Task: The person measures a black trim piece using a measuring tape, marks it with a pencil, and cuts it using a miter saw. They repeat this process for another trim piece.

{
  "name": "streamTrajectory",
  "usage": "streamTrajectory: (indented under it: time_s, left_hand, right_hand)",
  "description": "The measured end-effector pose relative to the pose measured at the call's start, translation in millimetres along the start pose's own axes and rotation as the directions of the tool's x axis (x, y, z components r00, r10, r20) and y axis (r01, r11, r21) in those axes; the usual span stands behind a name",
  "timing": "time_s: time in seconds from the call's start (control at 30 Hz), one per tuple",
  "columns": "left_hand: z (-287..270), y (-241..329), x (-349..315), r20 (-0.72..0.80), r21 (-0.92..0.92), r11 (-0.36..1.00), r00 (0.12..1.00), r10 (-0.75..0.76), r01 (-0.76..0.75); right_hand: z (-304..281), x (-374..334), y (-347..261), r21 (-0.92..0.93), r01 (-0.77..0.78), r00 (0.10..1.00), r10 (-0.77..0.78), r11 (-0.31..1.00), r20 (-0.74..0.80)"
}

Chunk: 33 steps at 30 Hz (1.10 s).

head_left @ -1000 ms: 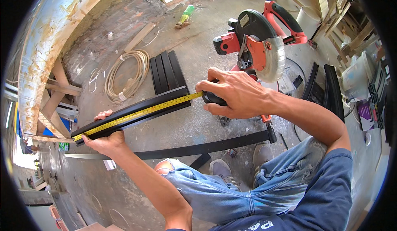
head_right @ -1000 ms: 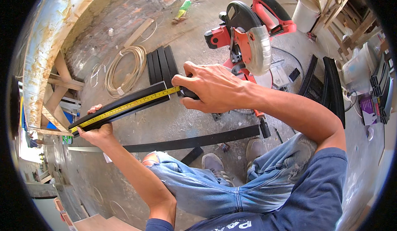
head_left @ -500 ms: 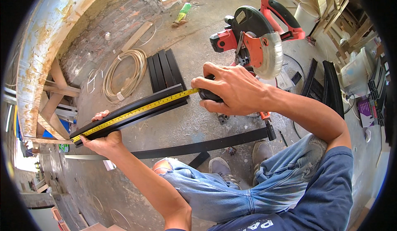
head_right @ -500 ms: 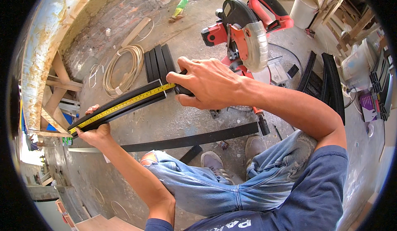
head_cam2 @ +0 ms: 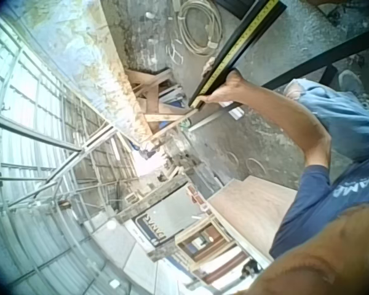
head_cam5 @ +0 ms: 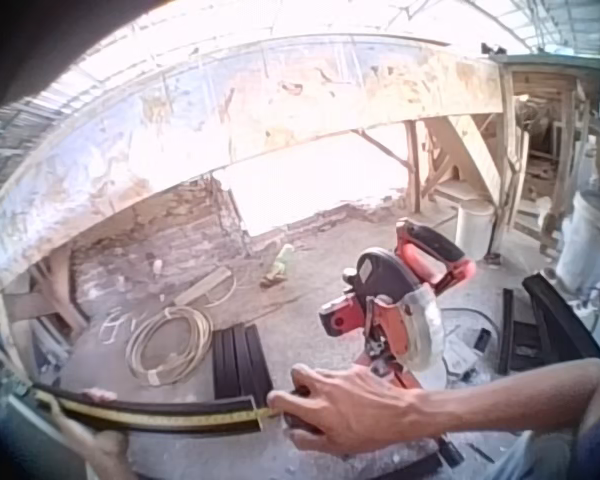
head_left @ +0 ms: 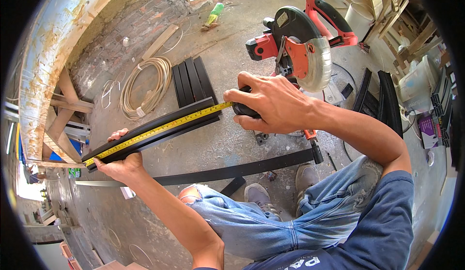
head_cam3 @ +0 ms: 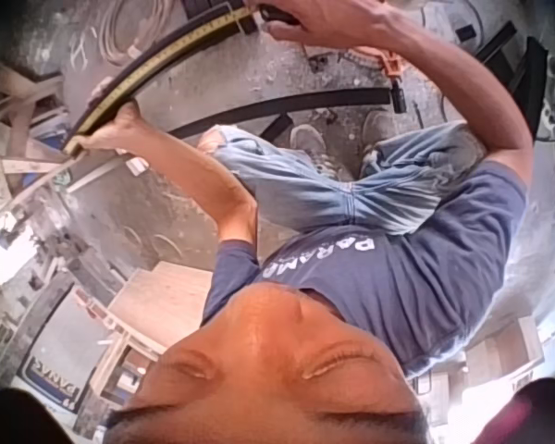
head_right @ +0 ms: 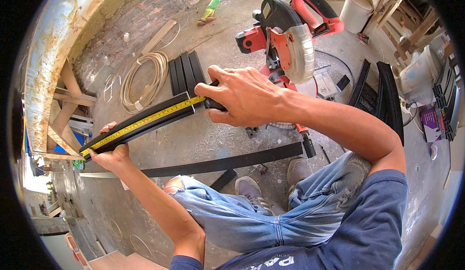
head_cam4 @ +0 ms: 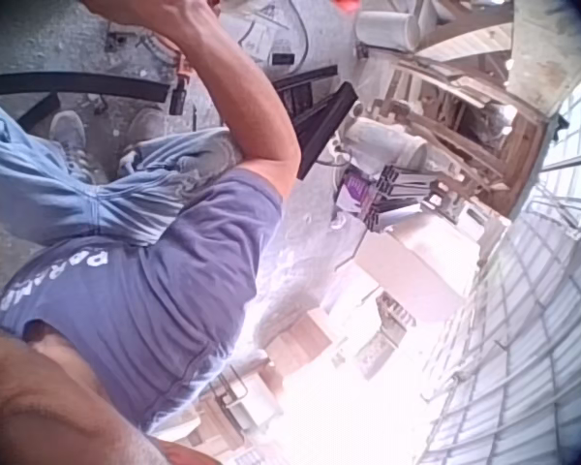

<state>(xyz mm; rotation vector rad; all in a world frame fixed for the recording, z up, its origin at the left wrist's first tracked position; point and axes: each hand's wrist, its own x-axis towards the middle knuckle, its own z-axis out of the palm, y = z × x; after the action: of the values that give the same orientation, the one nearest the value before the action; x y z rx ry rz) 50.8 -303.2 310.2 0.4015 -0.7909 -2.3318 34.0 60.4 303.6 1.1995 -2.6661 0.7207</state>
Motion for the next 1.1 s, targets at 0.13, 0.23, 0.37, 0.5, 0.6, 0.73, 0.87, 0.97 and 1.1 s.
streamTrajectory:
  time_s: [0.13, 0.23, 0.37, 0.5, 0.6, 0.73, 0.87, 0.97, 1.1]
  left_hand:
    - [0.5, -0.6, -0.8, -0.002, 0.014, 1.0, 1.0, 0.003, -0.003]
    - [-3.7, 0.7, 1.7, 0.017, -0.002, 1.0, 1.0, 0.002, -0.002]
    - [-3.2, 0.8, 1.3, 0.01, 0.001, 1.0, 1.0, 0.003, -0.003]
    - [-2.0, 1.1, 0.6, -0.001, 0.014, 1.0, 1.0, 0.019, -0.019]
    - [-2.4, 1.3, 1.4, -0.006, 0.015, 1.0, 1.0, 0.018, -0.018]
    - [-3.4, 1.2, 1.9, 0.006, 0.012, 1.0, 1.0, 0.004, -0.004]
    - [-1.4, 1.7, 0.0, -0.003, 0.001, 1.0, 1.0, -0.007, 0.007]
    - [-1.2, 1.6, -0.1, -0.001, 0.003, 1.0, 1.0, -0.007, 0.007]
    - [1.2, -0.6, -1.6, -0.028, 0.013, 1.0, 1.0, 0.003, -0.003]
  right_hand:
    - [7.5, -1.6, 6.8, -0.068, 0.032, 0.999, -0.034, 0.997, -0.026]
    - [6.2, -2.7, 7.6, -0.058, 0.017, 1.0, -0.018, 0.998, -0.021]
    - [5.6, -3.4, 7.0, -0.046, 0.006, 1.0, -0.007, 0.999, -0.018]
    - [4.2, -1.7, 5.4, -0.032, 0.006, 1.0, -0.006, 0.999, -0.008]
    - [3.0, -1.8, 4.1, -0.009, -0.003, 1.0, 0.003, 1.0, 0.005]
    - [3.9, -2.4, 4.9, -0.014, -0.006, 1.0, 0.006, 1.0, 0.003]
    - [5.1, -2.7, 5.7, -0.014, 0.007, 1.0, -0.007, 1.0, -0.009]
    - [4.5, -2.4, 5.0, -0.009, 0.004, 1.0, -0.004, 1.0, -0.005]
    - [8.3, -3.7, 8.3, -0.033, 0.011, 1.0, -0.012, 0.999, -0.012]
